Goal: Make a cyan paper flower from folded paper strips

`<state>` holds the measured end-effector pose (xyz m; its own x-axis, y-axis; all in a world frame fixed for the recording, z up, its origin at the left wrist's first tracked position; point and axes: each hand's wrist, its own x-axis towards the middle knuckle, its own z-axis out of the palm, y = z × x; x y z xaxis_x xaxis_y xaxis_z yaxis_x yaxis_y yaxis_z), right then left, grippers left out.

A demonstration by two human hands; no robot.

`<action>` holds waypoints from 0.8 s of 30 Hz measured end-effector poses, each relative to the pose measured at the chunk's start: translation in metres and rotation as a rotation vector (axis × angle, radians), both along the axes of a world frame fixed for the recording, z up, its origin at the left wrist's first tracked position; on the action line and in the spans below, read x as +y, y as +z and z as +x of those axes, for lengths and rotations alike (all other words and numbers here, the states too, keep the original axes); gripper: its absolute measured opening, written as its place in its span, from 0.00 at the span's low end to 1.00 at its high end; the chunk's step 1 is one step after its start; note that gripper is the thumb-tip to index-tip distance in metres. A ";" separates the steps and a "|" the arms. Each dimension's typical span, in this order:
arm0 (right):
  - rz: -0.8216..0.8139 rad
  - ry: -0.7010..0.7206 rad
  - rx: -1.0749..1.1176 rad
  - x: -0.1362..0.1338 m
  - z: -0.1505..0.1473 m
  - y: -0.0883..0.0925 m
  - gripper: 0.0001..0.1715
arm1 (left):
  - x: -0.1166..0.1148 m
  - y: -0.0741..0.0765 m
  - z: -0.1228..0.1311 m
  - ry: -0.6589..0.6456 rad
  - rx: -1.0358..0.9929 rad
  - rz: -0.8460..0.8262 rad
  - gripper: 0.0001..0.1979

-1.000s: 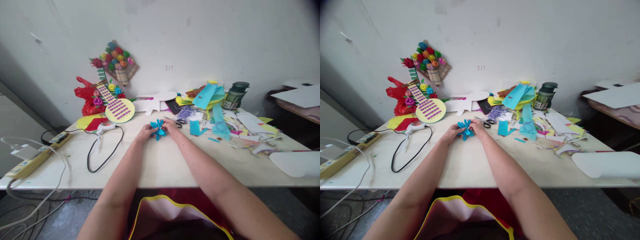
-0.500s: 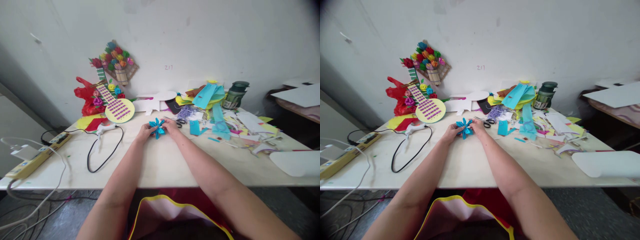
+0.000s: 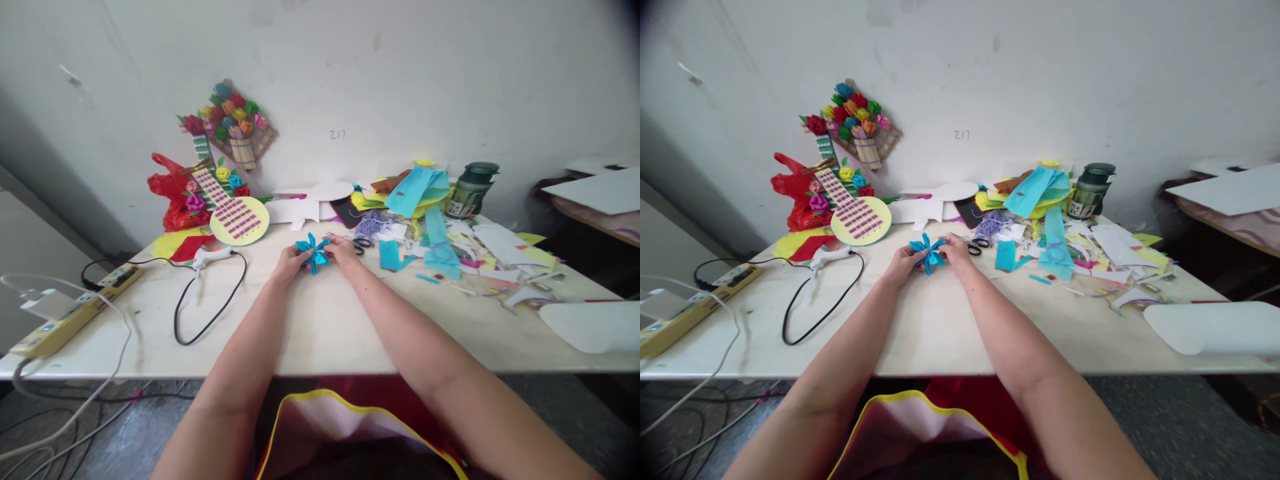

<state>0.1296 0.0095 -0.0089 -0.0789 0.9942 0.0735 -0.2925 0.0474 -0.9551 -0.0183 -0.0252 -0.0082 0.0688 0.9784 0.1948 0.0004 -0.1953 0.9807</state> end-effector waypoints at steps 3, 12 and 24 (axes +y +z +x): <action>0.004 -0.006 0.008 -0.001 -0.001 0.000 0.14 | 0.000 0.001 0.001 0.026 0.000 -0.009 0.17; -0.020 -0.023 0.017 -0.001 -0.004 0.001 0.15 | 0.001 0.000 -0.001 0.053 0.003 0.012 0.16; -0.128 0.061 0.147 0.000 -0.002 -0.001 0.16 | -0.003 0.004 -0.002 -0.037 -0.073 -0.048 0.16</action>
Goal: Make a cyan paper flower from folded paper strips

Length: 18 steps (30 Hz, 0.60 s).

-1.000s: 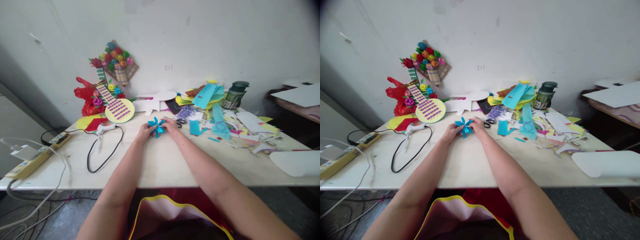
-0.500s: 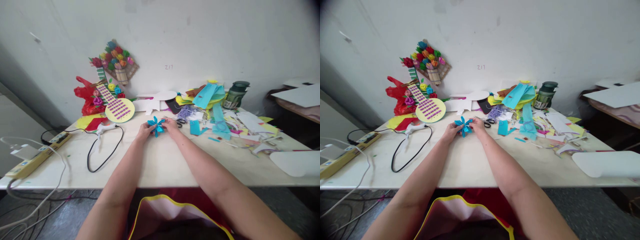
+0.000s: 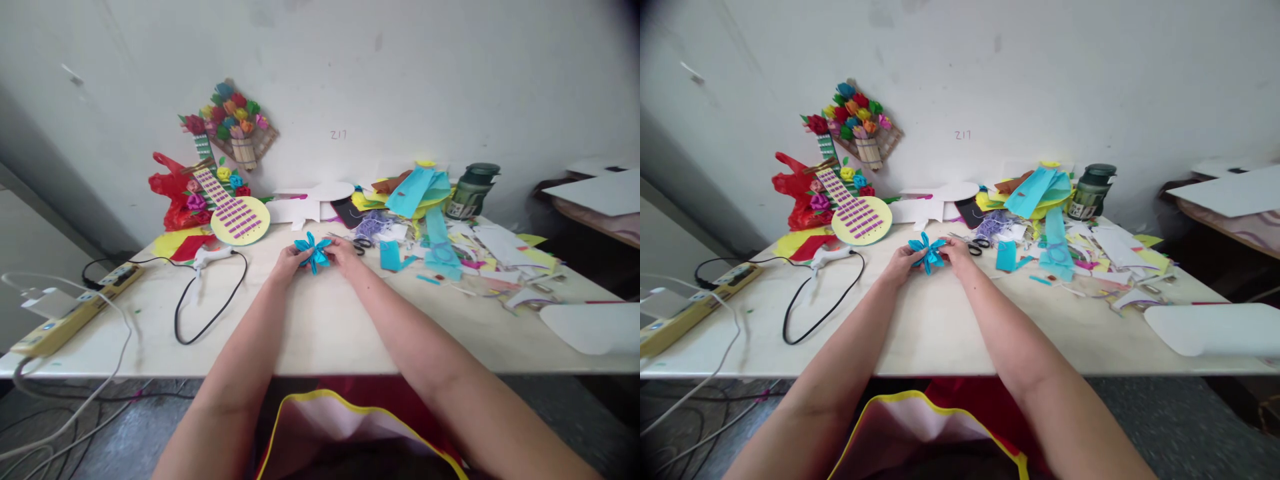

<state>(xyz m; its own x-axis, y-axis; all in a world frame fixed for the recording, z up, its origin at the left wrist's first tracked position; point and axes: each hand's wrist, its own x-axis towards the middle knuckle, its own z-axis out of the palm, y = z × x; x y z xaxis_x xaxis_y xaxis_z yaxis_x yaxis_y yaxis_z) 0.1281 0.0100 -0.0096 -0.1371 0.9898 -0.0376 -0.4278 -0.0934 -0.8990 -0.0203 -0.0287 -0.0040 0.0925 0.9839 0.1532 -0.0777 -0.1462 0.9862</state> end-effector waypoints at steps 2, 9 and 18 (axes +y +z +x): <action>0.010 -0.030 -0.038 -0.001 -0.001 0.000 0.16 | 0.000 0.000 -0.001 -0.020 -0.019 -0.020 0.16; 0.129 -0.179 -0.221 -0.001 -0.003 -0.001 0.16 | 0.005 -0.006 -0.003 -0.025 0.003 -0.011 0.17; 0.237 -0.164 -0.410 0.003 -0.001 -0.004 0.10 | 0.004 -0.004 -0.001 -0.010 0.053 0.102 0.13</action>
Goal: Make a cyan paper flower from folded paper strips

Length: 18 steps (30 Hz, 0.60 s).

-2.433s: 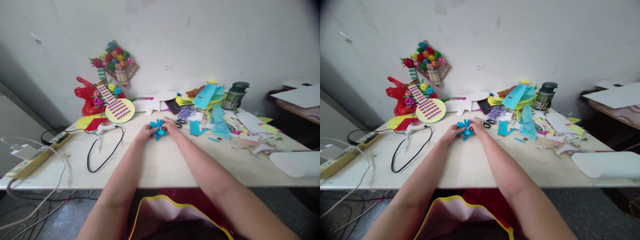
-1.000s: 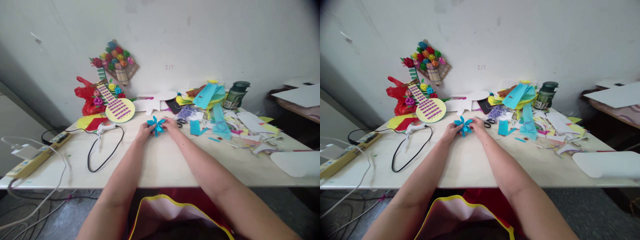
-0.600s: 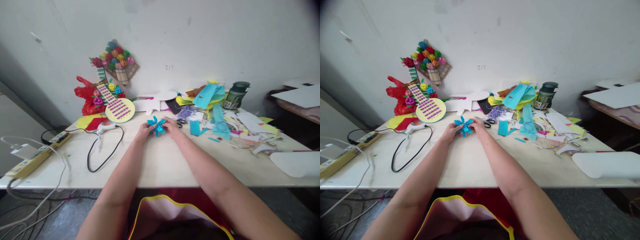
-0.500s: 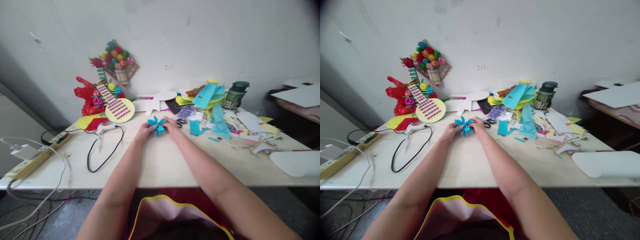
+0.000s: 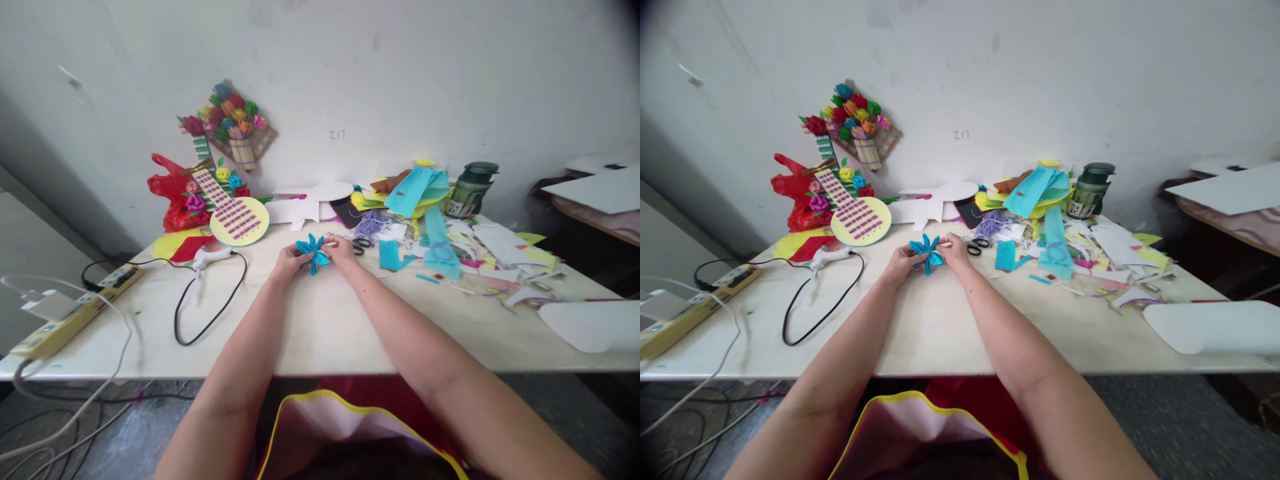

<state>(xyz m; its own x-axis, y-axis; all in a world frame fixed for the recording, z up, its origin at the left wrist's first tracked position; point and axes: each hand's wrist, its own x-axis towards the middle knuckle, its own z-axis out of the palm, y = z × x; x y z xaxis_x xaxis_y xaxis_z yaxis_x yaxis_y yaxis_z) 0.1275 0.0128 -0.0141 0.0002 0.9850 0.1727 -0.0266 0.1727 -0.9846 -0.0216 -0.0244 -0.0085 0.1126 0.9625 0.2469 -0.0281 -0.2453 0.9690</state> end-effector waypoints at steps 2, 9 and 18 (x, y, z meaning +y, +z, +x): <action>-0.024 0.037 0.022 -0.003 0.001 0.004 0.10 | -0.001 0.001 0.000 0.009 0.005 -0.004 0.13; -0.108 0.158 0.115 -0.007 0.009 0.012 0.09 | 0.000 0.000 0.000 0.029 0.020 -0.013 0.13; -0.126 0.131 0.143 -0.006 0.010 0.011 0.09 | -0.004 0.003 0.002 0.038 0.032 -0.033 0.13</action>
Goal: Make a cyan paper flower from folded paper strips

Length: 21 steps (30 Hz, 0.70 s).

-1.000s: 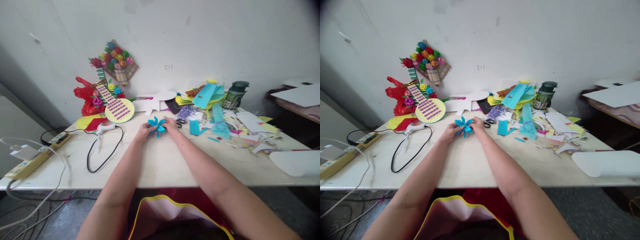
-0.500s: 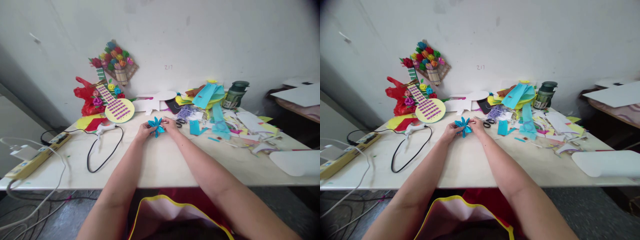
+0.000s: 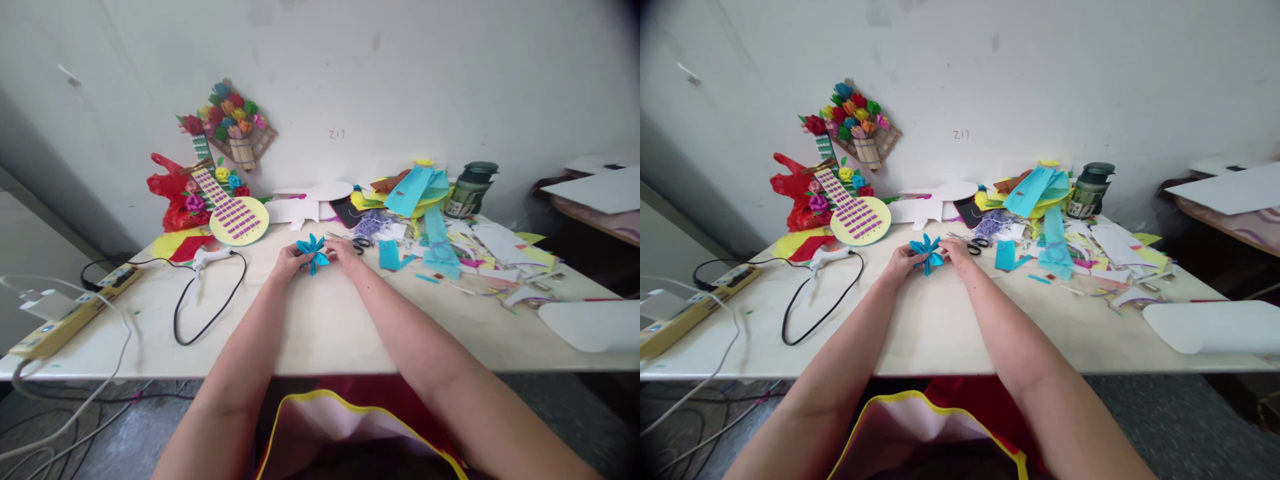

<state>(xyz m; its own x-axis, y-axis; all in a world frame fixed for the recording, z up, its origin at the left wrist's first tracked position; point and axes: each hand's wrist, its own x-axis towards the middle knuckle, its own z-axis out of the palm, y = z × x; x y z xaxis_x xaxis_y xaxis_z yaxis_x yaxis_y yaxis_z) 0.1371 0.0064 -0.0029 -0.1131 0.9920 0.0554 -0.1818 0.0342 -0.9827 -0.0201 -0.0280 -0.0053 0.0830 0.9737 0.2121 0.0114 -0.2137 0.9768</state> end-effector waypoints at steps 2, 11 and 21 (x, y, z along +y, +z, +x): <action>-0.005 0.000 0.000 0.000 0.000 0.000 0.08 | 0.000 0.000 0.000 -0.001 0.003 -0.003 0.13; -0.057 -0.026 -0.057 -0.006 -0.002 0.007 0.05 | 0.001 -0.001 0.001 -0.029 0.015 0.022 0.14; -0.081 -0.038 0.016 -0.006 -0.005 0.009 0.09 | 0.003 0.000 0.001 0.057 0.000 0.018 0.13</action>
